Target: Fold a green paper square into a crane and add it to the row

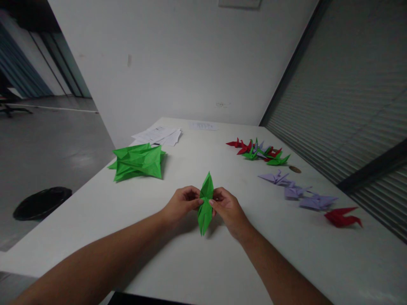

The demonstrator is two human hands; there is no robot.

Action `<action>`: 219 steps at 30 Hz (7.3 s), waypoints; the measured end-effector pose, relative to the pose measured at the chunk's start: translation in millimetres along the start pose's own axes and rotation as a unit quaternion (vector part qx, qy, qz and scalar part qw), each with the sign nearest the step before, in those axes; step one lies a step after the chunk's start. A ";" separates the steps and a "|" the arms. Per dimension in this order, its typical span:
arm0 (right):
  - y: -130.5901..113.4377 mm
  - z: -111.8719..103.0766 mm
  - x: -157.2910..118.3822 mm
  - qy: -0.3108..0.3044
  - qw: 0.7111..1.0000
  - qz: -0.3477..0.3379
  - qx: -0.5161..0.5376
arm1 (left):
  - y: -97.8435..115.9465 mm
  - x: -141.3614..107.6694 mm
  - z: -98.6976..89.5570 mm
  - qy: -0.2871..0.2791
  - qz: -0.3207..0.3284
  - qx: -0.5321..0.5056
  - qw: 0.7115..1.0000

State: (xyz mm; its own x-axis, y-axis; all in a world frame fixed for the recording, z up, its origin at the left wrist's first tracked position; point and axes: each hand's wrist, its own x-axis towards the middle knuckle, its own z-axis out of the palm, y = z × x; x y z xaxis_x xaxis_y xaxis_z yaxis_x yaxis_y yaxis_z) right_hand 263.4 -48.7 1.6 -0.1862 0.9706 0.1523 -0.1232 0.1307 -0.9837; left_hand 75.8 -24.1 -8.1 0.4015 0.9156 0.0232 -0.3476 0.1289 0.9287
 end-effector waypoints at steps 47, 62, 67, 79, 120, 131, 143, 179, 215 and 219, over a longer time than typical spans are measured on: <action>0.3 -4.7 -2.8 0.007 1.000 -0.011 -0.008 | 12.2 -4.9 7.3 0.006 -0.007 -0.057 0.998; 0.2 -3.0 -1.7 -0.010 1.000 -0.004 -0.028 | -0.9 2.9 -0.7 -0.002 0.031 0.027 0.999; -0.7 -2.4 -2.1 -0.002 1.000 -0.007 -0.029 | -4.7 3.5 -4.0 -0.008 0.045 0.029 0.999; -1.3 -1.1 -2.5 0.005 1.000 -0.002 -0.018 | 0.1 0.9 0.6 -0.006 0.056 0.018 0.998; -5.8 -7.4 -7.4 0.038 0.939 -0.231 -0.253 | 8.9 -0.2 6.9 0.044 0.055 0.016 0.997; -1.3 -3.8 -2.0 0.052 0.976 -0.150 -0.150 | 5.2 1.0 2.9 0.017 0.072 0.036 0.997; -5.7 -8.6 -0.5 0.052 0.979 -0.145 -0.134 | 4.0 1.4 -4.4 -0.023 0.044 0.021 0.999; -5.5 -4.8 -1.9 0.047 0.978 -0.172 -0.105 | 3.4 -0.4 -6.8 -0.032 0.159 0.094 0.982; 4.1 -3.3 -1.9 0.076 0.996 -0.041 -0.036 | 3.5 -5.4 12.7 0.030 0.074 0.031 0.996; 2.6 -1.7 -2.9 0.072 0.996 -0.048 -0.031 | 3.4 -4.8 13.0 0.034 0.053 0.012 0.998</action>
State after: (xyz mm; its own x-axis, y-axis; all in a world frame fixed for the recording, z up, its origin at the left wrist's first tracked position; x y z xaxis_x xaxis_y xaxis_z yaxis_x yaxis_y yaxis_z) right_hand 265.3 -50.8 -1.6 -0.0348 0.9715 0.2343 -0.0716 0.2314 -0.9702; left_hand 83.8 -33.1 -0.3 0.3052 0.9473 0.0973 -0.3649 0.0220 0.9308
